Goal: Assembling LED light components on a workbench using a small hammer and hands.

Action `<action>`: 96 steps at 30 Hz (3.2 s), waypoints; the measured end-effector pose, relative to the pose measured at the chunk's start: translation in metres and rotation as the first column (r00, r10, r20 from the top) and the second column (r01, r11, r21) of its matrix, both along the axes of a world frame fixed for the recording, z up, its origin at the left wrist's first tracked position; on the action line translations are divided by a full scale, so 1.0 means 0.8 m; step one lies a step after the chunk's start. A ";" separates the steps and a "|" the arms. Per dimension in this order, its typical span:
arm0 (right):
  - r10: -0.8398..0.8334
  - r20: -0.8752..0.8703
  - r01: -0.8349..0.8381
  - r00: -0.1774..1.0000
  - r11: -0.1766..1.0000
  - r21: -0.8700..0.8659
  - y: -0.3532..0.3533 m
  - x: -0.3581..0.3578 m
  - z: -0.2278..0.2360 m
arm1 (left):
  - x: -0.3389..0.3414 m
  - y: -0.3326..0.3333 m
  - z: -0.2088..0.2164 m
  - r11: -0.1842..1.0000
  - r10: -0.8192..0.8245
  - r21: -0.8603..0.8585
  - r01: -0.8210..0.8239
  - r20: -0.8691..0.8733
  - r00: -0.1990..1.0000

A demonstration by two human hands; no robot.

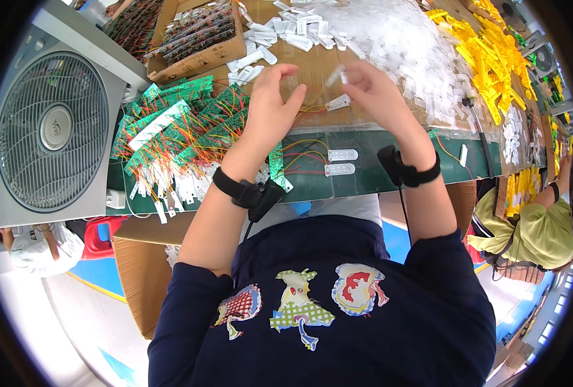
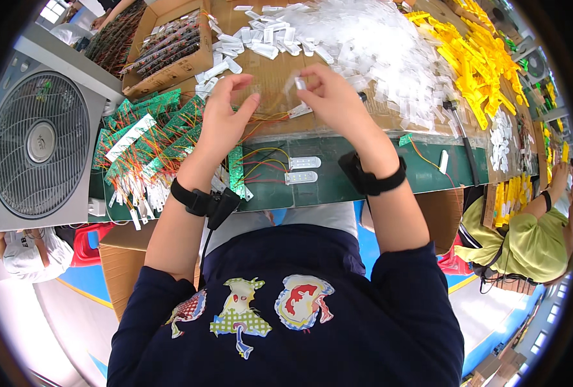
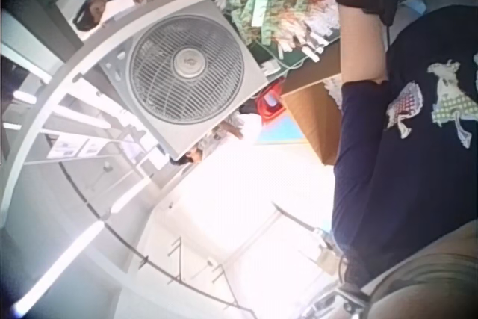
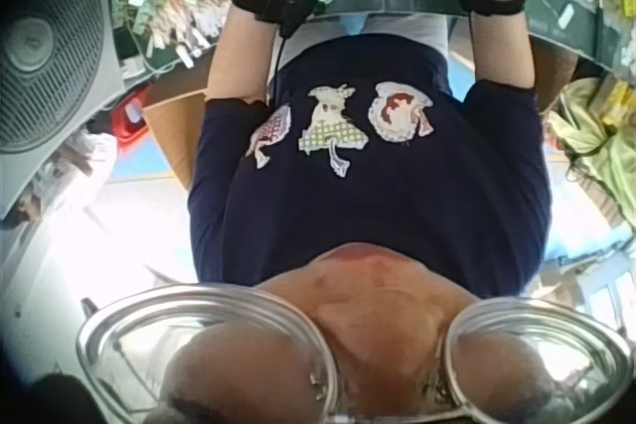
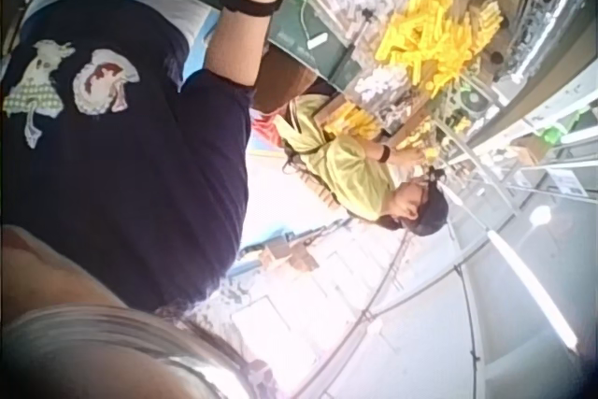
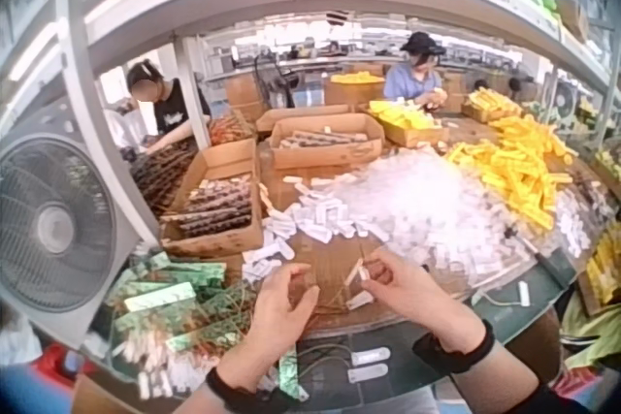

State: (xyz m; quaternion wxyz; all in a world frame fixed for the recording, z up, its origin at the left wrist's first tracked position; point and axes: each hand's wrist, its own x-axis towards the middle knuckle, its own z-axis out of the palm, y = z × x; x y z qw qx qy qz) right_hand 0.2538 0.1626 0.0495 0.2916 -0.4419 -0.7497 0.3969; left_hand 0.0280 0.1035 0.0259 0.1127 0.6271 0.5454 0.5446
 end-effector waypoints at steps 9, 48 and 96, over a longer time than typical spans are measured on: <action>-0.122 -0.128 0.098 0.984 0.978 -0.184 -0.060 0.032 -0.035 | -0.010 -0.041 -0.003 0.950 -0.189 -0.310 -0.023 -0.637 0.747; -0.092 -0.536 -0.193 0.839 0.872 -0.450 -0.099 -0.006 -0.019 | 0.005 -0.049 0.023 0.799 -0.286 -0.436 0.415 0.330 0.899; -0.178 -0.448 0.106 0.876 0.978 -0.180 -0.108 -0.022 -0.046 | 0.005 -0.053 0.014 0.855 -0.288 -0.416 0.311 0.120 0.950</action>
